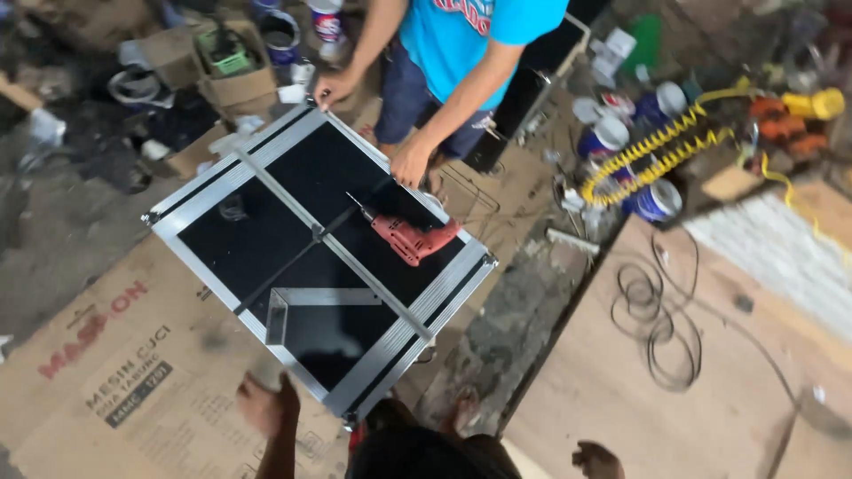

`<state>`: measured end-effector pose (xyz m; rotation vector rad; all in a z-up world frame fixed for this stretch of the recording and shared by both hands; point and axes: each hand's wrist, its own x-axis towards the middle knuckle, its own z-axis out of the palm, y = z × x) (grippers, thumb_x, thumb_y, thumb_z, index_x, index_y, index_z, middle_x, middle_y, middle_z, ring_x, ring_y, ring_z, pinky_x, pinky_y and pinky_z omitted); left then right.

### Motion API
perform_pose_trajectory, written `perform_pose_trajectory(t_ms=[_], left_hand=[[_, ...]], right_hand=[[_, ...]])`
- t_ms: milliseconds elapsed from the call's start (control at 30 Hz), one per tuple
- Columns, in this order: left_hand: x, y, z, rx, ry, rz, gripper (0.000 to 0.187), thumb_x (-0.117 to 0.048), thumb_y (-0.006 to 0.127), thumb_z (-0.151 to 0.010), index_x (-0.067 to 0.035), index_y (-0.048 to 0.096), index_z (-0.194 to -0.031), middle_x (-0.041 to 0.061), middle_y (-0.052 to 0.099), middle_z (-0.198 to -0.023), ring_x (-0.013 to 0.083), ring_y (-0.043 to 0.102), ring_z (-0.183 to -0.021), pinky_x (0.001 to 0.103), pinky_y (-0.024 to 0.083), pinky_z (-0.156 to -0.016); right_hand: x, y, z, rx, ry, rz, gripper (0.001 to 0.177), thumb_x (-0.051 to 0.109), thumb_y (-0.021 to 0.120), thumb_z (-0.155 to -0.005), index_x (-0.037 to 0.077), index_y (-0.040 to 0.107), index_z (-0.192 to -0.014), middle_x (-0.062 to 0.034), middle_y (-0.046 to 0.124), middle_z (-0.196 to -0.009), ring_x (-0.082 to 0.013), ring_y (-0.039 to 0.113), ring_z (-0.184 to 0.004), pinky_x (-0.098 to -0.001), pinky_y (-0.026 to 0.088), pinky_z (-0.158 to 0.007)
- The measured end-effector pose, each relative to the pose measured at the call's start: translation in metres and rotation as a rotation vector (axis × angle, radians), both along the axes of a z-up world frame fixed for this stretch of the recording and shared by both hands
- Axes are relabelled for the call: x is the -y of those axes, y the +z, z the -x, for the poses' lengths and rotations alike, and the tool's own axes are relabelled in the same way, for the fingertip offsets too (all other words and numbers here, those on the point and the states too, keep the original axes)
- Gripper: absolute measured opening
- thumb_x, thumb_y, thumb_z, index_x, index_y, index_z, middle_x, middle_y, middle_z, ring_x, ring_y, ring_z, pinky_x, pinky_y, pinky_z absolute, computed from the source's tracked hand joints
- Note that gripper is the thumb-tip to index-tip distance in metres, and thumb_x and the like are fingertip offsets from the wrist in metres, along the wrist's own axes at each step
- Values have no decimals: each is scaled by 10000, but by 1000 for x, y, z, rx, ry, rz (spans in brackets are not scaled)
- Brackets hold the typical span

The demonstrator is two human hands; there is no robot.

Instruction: Measuring and marking an aluminum profile on a flight case using a ruler and a marker.

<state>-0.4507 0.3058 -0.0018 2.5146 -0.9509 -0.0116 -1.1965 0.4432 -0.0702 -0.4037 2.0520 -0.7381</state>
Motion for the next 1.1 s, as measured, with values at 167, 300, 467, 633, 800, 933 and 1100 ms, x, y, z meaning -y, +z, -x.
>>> perform_pose_trajectory(t_ms=[167, 300, 467, 633, 800, 933, 1100], left_hand=[[-85, -28, 66, -313, 400, -401, 809, -597, 615, -877, -16, 512, -1429, 288, 559, -1383, 437, 524, -1278, 562, 423, -1038], [-132, -51, 112, -705, 278, -657, 870, -611, 562, -884, 26, 533, -1476, 236, 559, -1510, 399, 552, -1379, 486, 406, -1147], [-151, -51, 169, -831, -176, -921, 659, -662, 512, -921, -181, 741, -1308, 70, 669, -1434, 263, 624, -1334, 378, 474, -1116], [-123, -12, 186, -797, -297, -897, 466, -438, 505, -824, -155, 803, -1044, 97, 775, -1200, 275, 725, -1103, 368, 529, -948], [-101, -26, 152, -641, -466, -854, 529, -544, 428, -1016, -159, 764, -1155, 90, 726, -1285, 291, 692, -1167, 419, 541, -969], [-88, -61, 96, -182, -1064, -1047, 426, -351, 319, -1084, -361, 468, -1483, 106, 640, -1306, 364, 640, -1150, 502, 589, -831], [-68, -37, 43, -169, -1092, -1154, 449, -225, 316, -1096, -284, 396, -1534, 143, 640, -1308, 352, 664, -1137, 449, 597, -833]], right_hand=[[124, 117, -15, -115, 160, -84, 309, 170, 642, -975, -77, 807, -1061, -225, 778, -765, -261, 697, -670, -338, 445, -602], [145, 147, -14, -283, 508, -207, 373, 317, 641, -897, 31, 846, -773, -89, 818, -693, -180, 717, -705, -323, 500, -725], [83, -29, 86, 93, 381, -63, 210, -106, 611, -875, -113, 767, -1016, -283, 789, -705, -336, 743, -548, -316, 431, -418], [80, 25, 31, 11, 432, -387, 303, 240, 689, -964, -34, 778, -870, -180, 729, -640, -269, 688, -542, -308, 432, -498], [88, 37, -2, -10, 399, -228, 296, 216, 661, -1010, -27, 813, -937, -181, 720, -598, -256, 685, -497, -311, 485, -445], [82, 68, -50, -49, 330, -192, 329, 263, 647, -1011, -12, 820, -960, -159, 732, -668, -252, 696, -553, -319, 485, -511], [64, 79, -123, -33, 254, -249, 335, 262, 642, -1009, -18, 822, -972, -169, 703, -655, -258, 660, -535, -316, 454, -486]])
